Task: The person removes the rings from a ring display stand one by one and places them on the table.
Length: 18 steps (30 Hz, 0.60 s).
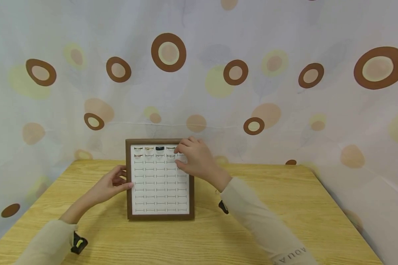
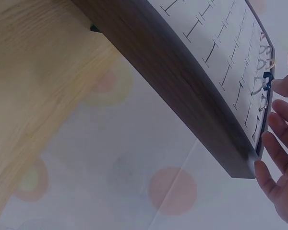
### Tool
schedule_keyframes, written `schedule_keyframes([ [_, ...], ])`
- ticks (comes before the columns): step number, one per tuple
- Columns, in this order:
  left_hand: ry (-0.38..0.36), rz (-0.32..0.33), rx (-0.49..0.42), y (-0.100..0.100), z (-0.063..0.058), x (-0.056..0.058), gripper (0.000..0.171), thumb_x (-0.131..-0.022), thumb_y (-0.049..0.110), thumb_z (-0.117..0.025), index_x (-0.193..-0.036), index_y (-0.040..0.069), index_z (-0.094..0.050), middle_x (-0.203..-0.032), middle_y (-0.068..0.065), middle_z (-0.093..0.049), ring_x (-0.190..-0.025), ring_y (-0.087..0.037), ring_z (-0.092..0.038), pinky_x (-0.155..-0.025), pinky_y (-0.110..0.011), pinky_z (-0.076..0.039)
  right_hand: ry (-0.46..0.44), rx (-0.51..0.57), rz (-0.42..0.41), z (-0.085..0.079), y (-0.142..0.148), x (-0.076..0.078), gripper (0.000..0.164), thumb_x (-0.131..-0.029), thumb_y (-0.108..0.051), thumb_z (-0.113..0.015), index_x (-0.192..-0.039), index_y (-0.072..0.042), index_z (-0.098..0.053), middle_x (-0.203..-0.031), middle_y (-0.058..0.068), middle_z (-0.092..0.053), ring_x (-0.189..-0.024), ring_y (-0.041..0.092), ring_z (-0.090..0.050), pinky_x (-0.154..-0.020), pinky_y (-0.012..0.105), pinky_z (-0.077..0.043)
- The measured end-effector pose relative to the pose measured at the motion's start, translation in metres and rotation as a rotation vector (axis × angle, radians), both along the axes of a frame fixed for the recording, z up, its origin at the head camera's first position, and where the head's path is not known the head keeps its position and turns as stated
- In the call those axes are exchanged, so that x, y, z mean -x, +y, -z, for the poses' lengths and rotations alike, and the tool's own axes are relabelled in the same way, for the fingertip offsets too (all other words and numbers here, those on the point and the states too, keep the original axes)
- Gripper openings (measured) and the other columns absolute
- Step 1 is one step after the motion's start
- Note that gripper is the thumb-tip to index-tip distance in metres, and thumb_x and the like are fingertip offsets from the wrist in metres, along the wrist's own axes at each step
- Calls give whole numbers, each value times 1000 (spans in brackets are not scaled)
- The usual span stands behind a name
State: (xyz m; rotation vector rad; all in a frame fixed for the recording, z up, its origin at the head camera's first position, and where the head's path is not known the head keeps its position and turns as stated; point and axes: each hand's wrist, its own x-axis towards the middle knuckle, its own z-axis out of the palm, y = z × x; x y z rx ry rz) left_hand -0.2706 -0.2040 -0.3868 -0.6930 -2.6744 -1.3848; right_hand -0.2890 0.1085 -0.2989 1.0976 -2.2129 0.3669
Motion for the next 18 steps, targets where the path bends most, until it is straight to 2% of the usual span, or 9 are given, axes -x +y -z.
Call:
schedule_keyframes([
  [11, 15, 0, 3, 0, 0, 0, 56, -85, 25, -66, -127, 0, -39, -108, -17, -57, -88, -20, -62, -74, -26, -51, 53, 41, 30, 9, -14, 5, 16, -75, -20, -72, -87, -12, -66, -90, 0, -62, -85, 19, -50, -72, 34, -36],
  [18, 14, 3, 3, 0, 0, -1, 56, -85, 25, -66, -127, -1, -39, -109, -17, -57, -88, -20, -62, -74, -25, -51, 71, 61, 53, 17, -17, 10, 12, -75, -19, -72, -84, -14, -66, -89, -1, -61, -86, 18, -48, -74, 34, -33],
])
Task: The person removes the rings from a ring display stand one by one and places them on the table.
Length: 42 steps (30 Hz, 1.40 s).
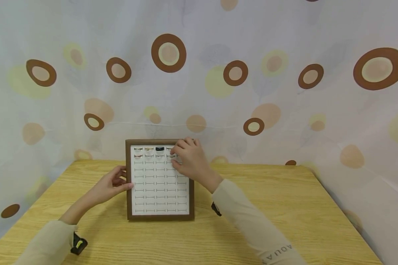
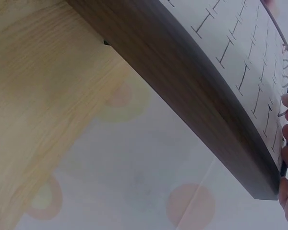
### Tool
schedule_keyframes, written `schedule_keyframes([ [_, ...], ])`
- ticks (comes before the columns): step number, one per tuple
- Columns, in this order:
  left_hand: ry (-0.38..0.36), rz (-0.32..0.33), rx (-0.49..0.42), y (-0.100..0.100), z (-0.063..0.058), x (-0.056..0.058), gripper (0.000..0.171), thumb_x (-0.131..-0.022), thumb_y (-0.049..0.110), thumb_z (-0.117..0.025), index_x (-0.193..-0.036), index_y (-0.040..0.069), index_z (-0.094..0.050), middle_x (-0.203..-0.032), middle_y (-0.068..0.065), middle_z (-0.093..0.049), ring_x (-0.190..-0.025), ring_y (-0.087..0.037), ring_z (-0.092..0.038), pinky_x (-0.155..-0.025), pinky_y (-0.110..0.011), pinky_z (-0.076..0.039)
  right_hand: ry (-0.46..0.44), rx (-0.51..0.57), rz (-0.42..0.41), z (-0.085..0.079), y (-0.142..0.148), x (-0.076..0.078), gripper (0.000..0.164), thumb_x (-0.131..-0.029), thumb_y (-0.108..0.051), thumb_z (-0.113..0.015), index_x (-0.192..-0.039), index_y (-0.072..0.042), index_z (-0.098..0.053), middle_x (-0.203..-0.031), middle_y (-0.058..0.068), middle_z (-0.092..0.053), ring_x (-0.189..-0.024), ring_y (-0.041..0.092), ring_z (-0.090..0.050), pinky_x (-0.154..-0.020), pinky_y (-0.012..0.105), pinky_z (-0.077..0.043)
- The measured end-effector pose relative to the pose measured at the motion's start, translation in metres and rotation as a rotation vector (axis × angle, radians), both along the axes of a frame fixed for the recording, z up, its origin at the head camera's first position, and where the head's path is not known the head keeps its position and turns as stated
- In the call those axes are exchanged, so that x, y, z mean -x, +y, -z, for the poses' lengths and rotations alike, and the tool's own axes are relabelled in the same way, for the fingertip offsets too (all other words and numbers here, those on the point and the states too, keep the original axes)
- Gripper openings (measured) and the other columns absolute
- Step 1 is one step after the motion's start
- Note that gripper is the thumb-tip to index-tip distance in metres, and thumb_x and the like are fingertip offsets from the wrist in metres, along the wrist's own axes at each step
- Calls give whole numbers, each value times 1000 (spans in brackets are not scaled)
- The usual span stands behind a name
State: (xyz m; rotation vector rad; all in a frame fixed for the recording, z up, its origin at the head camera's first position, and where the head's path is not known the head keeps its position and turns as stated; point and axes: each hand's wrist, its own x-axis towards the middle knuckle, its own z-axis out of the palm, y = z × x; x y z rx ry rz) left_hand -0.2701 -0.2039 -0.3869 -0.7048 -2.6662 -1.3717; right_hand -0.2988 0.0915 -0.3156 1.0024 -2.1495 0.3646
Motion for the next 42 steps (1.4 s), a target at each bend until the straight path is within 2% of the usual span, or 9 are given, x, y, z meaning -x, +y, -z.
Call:
schedule_keyframes([
  [9, -7, -4, 0, 0, -1, -1, 57, -84, 26, -66, -128, 2, -39, -110, -16, -56, -89, -22, -62, -74, -26, -51, 78, 26, 15, 6, -3, 4, 7, -75, -18, -72, -78, -16, -65, -87, -1, -60, -85, 19, -48, -73, 34, -31],
  [18, -8, -3, 0, 0, 0, -1, 58, -84, 27, -66, -128, 1, -39, -110, -16, -56, -90, -22, -62, -75, -27, -51, 104, 38, 32, 7, -5, 4, 7, -77, -17, -71, -74, -17, -65, -85, -2, -61, -85, 19, -49, -71, 34, -31],
  [29, -15, 1, 1, 1, -1, -1, 57, -85, 25, -65, -128, 0, -38, -110, -17, -56, -89, -21, -61, -74, -25, -51, 67, 63, 27, 7, -5, 4, 7, -77, -17, -72, -73, -17, -66, -84, -3, -61, -84, 18, -48, -71, 35, -31],
  [42, -24, 5, -5, 2, -5, -5, 55, -86, 21, -65, -128, -1, -38, -111, -18, -55, -89, -20, -61, -74, -26, -50, 10, 110, -38, 5, -3, 4, 7, -76, -16, -73, -73, -17, -66, -83, -3, -61, -83, 17, -48, -71, 35, -29],
])
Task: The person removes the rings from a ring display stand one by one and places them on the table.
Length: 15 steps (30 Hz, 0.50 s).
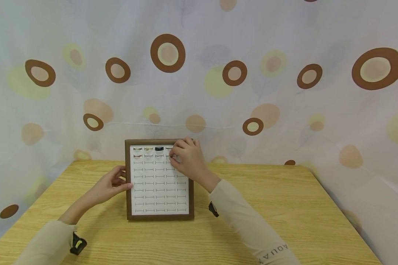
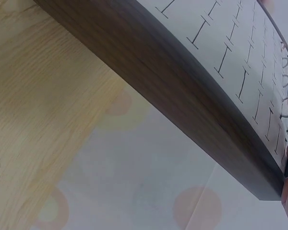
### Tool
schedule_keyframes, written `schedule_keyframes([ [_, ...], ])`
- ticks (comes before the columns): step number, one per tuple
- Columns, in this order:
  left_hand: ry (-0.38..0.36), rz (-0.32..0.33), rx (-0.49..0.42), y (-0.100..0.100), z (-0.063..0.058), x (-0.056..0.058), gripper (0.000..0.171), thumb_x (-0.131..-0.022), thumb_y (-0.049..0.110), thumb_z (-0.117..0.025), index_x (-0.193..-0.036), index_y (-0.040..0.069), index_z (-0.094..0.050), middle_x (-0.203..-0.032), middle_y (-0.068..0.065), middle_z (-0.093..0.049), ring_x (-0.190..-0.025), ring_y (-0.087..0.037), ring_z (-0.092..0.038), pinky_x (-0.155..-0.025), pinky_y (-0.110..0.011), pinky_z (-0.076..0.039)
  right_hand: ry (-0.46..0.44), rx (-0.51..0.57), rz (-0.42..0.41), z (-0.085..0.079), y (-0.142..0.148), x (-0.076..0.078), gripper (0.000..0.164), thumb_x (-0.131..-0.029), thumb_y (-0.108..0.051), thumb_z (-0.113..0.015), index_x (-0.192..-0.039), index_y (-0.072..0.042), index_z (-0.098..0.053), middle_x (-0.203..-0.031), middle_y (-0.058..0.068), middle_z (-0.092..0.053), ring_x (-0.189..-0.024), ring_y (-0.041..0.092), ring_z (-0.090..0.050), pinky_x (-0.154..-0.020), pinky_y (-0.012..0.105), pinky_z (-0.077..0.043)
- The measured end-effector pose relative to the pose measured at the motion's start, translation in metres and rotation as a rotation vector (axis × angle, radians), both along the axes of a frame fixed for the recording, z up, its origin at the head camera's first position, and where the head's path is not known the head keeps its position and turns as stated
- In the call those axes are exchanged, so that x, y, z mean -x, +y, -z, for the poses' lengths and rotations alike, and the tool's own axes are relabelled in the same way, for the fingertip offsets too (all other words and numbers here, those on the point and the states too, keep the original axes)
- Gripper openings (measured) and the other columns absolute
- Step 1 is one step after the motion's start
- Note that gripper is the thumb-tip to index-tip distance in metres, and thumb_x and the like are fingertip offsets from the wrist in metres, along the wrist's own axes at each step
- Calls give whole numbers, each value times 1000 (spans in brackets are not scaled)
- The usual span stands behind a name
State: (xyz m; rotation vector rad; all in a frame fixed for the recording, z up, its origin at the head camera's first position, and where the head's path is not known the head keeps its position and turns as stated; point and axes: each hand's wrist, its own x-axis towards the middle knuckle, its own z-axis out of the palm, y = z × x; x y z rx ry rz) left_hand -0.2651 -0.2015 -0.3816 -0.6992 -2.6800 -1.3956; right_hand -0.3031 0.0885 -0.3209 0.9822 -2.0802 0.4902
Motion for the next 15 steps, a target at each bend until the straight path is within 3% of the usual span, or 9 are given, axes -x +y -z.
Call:
schedule_keyframes([
  [15, 8, 0, 6, -1, 2, 2, 55, -86, 20, -65, -128, -1, -38, -111, -18, -56, -89, -22, -62, -75, -30, -51, 12, -1, -40, -1, 2, 1, 8, -75, -14, -73, -73, -16, -66, -83, -2, -61, -81, 18, -48, -69, 35, -27],
])
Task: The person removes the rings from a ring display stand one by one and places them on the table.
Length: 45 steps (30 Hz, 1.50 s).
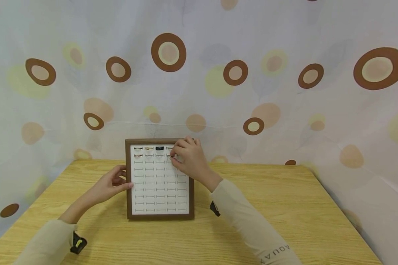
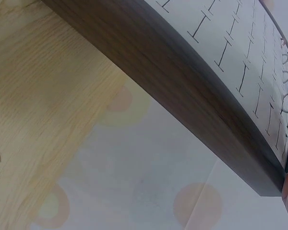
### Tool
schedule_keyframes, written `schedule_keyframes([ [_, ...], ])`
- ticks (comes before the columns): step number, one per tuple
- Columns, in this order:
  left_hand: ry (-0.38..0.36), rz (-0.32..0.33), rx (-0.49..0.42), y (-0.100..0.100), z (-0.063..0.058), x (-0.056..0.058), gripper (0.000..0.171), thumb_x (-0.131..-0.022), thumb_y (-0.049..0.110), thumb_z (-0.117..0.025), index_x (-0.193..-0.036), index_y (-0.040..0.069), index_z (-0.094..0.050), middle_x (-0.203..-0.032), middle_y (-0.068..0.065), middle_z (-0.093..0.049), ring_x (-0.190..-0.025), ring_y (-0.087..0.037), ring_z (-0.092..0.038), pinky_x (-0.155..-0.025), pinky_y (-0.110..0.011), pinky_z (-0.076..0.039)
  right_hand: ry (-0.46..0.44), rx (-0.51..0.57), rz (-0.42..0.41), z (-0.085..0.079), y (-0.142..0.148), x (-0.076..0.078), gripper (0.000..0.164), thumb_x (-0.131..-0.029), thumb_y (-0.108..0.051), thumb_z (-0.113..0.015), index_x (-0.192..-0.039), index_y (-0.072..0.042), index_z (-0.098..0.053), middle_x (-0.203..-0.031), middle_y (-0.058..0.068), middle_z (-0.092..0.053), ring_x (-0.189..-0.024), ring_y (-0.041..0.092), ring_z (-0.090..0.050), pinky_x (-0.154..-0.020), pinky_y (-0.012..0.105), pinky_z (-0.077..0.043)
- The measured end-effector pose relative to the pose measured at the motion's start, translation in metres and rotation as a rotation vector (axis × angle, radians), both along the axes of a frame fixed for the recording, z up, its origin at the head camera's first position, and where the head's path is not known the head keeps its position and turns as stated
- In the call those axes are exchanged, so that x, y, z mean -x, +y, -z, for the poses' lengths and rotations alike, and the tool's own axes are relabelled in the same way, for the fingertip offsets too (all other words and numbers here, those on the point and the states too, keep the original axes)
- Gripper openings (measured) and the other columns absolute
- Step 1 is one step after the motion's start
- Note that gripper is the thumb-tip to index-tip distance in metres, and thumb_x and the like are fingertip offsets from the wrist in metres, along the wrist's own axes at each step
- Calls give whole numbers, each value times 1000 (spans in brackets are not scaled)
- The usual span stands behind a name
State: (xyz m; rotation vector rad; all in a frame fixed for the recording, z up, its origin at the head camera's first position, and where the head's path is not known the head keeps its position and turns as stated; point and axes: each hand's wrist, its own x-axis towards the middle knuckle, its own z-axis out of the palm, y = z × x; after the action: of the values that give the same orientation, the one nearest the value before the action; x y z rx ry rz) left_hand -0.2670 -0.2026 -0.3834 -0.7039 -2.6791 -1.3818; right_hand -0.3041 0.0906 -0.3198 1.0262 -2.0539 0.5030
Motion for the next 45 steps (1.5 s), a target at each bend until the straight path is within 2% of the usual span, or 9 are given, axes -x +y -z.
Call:
schedule_keyframes([
  [7, 6, -6, 1, 1, 1, -1, 54, -85, 18, -65, -128, -1, -38, -110, -18, -56, -89, -23, -62, -75, -31, -51, -9, 0, -20, 0, 1, -1, 8, -75, -14, -74, -73, -16, -66, -84, -2, -62, -81, 17, -47, -69, 34, -27],
  [15, 1, -8, 14, -1, 2, 1, 57, -86, 25, -65, -128, -2, -38, -111, -18, -55, -90, -21, -61, -76, -29, -51, -45, 41, -111, -8, 3, -4, 7, -75, -12, -74, -75, -13, -67, -86, 2, -64, -84, 19, -50, -74, 38, -36],
  [27, 2, 0, 16, -3, 0, 1, 56, -86, 22, -64, -128, -2, -37, -113, -19, -55, -91, -23, -61, -75, -30, -51, -23, 45, -104, -13, 27, -9, 11, -71, -11, -77, -73, -14, -67, -81, 2, -63, -85, 21, -51, -73, 39, -37],
  [32, 4, -1, 18, -3, 0, 1, 56, -86, 20, -64, -129, -2, -36, -113, -20, -54, -91, -23, -61, -75, -30, -51, -37, 47, -72, -8, 44, -11, 11, -71, -11, -78, -73, -14, -68, -82, 1, -63, -83, 20, -50, -73, 40, -37],
  [38, 9, -2, 19, -3, 1, 1, 56, -86, 24, -65, -128, -2, -38, -112, -19, -55, -91, -22, -61, -75, -28, -51, -56, 69, -58, 2, 63, -13, 13, -68, -9, -79, -73, -13, -68, -81, 1, -62, -80, 19, -48, -69, 36, -34],
  [45, 33, -9, 21, -2, 3, 2, 57, -85, 27, -65, -127, -1, -39, -110, -18, -56, -89, -20, -62, -74, -27, -51, -94, 44, -18, 26, 84, -14, 14, -68, -9, -79, -73, -15, -67, -81, -1, -61, -77, 16, -46, -69, 34, -35],
])
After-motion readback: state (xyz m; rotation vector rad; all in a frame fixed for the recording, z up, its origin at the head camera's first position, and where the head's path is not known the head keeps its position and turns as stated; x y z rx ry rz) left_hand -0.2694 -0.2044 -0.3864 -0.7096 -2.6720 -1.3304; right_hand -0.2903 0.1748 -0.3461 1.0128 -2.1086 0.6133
